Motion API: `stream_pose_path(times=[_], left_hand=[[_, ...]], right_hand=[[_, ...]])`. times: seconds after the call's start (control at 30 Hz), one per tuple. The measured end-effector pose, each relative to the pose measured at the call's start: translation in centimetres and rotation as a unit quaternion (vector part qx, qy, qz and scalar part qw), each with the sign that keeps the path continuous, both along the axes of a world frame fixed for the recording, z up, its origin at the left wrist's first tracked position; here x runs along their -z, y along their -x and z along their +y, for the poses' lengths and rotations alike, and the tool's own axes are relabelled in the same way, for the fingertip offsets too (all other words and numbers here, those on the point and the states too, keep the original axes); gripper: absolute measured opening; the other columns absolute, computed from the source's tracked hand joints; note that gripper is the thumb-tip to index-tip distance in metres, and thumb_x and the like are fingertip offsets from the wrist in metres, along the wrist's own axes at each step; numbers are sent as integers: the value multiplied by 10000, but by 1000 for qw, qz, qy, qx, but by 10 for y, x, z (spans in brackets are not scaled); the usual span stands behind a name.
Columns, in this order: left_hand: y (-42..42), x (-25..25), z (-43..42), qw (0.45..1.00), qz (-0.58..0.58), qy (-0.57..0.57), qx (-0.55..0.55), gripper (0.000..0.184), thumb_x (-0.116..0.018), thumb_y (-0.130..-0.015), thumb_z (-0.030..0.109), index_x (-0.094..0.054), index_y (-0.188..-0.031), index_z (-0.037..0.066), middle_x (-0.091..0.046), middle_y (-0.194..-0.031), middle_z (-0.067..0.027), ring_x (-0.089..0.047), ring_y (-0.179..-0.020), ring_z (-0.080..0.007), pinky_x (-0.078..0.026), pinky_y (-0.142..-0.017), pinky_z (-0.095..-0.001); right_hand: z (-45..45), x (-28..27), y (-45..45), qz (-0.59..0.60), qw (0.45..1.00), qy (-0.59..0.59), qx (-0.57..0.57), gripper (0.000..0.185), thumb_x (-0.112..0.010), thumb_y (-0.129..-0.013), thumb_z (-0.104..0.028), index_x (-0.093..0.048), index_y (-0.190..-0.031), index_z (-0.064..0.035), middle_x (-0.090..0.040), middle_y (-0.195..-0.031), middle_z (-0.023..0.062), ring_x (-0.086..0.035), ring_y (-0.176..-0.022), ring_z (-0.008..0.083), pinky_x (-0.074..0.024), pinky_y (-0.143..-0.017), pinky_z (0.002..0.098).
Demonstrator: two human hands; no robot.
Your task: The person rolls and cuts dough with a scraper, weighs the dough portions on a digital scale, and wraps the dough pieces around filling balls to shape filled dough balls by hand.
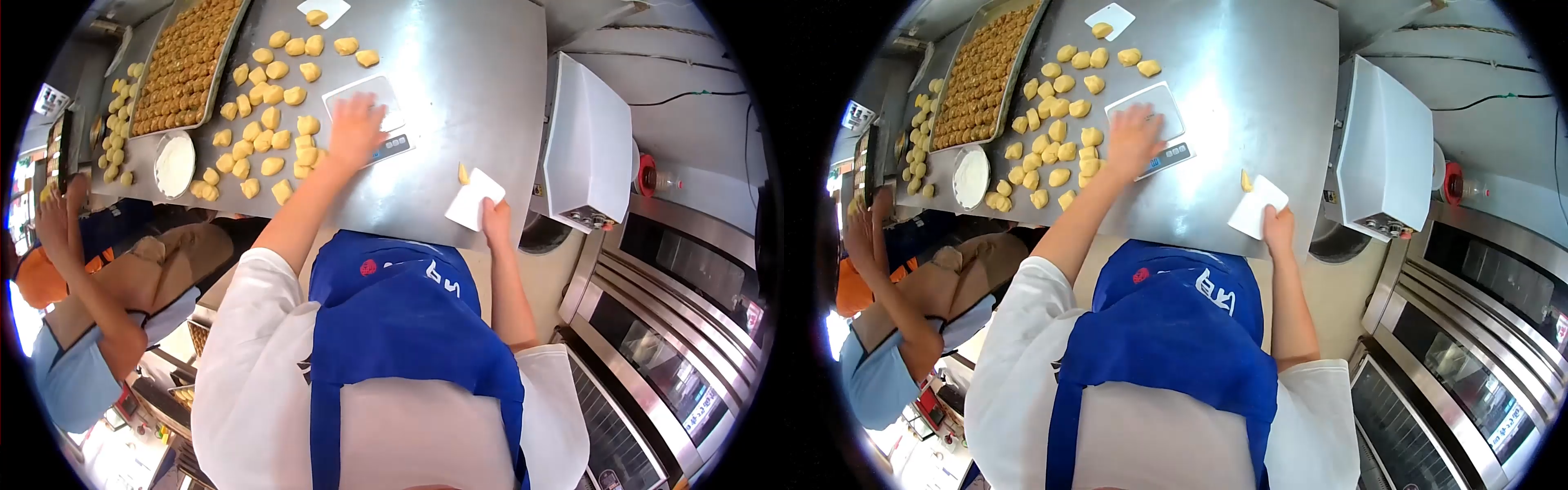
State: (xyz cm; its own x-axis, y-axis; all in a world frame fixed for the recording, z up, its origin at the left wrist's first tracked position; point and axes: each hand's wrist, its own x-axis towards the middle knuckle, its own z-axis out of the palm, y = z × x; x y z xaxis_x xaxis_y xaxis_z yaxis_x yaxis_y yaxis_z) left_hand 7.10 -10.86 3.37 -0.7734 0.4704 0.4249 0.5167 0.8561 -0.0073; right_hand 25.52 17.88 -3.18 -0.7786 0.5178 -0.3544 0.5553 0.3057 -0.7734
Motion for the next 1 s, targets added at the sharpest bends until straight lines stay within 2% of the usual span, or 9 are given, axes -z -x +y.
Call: stream_pose_path(times=[0.07,0.13,0.23,0.37,0.47,0.53,0.77,0.93,1.0], left_hand=[[-15,-6,34,952,-280,-28,123,401,-722,-753,282,-630,-1072,58,-638,-1027,-138,-594,-994,-295,-486,-843,-374],[-42,16,61,926,-345,-65,139,317,-696,-773,290,-656,-977,52,-646,-954,-121,-608,-918,-288,-491,-778,-394],[-63,48,72,925,-351,-136,48,274,-669,-797,311,-675,-922,67,-651,-880,-107,-617,-875,-289,-492,-743,-403],[-75,48,37,914,-353,-188,65,242,-656,-811,292,-679,-907,71,-651,-869,-103,-619,-857,-300,-497,-734,-399],[-86,44,10,919,-369,-49,128,225,-669,-799,253,-683,-930,70,-647,-901,-91,-614,-871,-293,-502,-744,-392],[-95,47,5,930,-303,-179,103,216,-697,-768,210,-688,-935,74,-640,-950,-74,-613,-866,-271,-506,-737,-384],[-101,51,-2,914,-339,-212,68,275,-732,-734,213,-691,-980,96,-619,-1050,-60,-617,-895,-258,-514,-755,-360],[-50,32,-31,918,-157,-307,-197,321,-740,-726,229,-687,-1016,101,-618,-1061,-56,-621,-902,-257,-517,-762,-354],[-31,30,-36,930,-138,-285,-187,302,-736,-726,218,-688,-997,96,-621,-1057,-51,-624,-888,-254,-518,-750,-353]], right_hand=[[-18,-2,18,3,999,33,-7,345,-503,-861,-183,-602,-1073,71,-679,-971,174,-650,-904,256,-499,-798,365],[-36,0,29,6,998,66,-12,343,-503,-861,-183,-605,-1071,67,-679,-972,165,-646,-904,246,-498,-801,362],[-58,-7,37,57,993,18,-104,332,-496,-854,-219,-621,-1026,37,-662,-947,254,-652,-900,381,-503,-793,413],[-61,-46,24,27,984,-33,-172,327,-494,-858,-217,-621,-1044,21,-662,-927,242,-644,-883,398,-504,-787,430],[-57,-49,18,-42,965,-103,-237,323,-487,-860,-212,-617,-1043,21,-661,-919,238,-636,-867,407,-504,-779,451],[-69,-73,27,-31,959,-104,-263,316,-485,-862,-213,-617,-1027,22,-658,-913,236,-633,-853,407,-503,-769,458],[-105,-92,64,28,915,-176,-363,261,-497,-859,-194,-616,-971,10,-646,-883,211,-633,-779,383,-503,-712,468],[-150,-110,130,92,866,-220,-440,213,-522,-851,-189,-601,-917,-2,-652,-865,188,-647,-737,355,-523,-667,442],[-172,-112,155,97,836,-242,-482,201,-528,-850,-190,-595,-897,-7,-655,-861,184,-654,-729,342,-531,-654,431]])
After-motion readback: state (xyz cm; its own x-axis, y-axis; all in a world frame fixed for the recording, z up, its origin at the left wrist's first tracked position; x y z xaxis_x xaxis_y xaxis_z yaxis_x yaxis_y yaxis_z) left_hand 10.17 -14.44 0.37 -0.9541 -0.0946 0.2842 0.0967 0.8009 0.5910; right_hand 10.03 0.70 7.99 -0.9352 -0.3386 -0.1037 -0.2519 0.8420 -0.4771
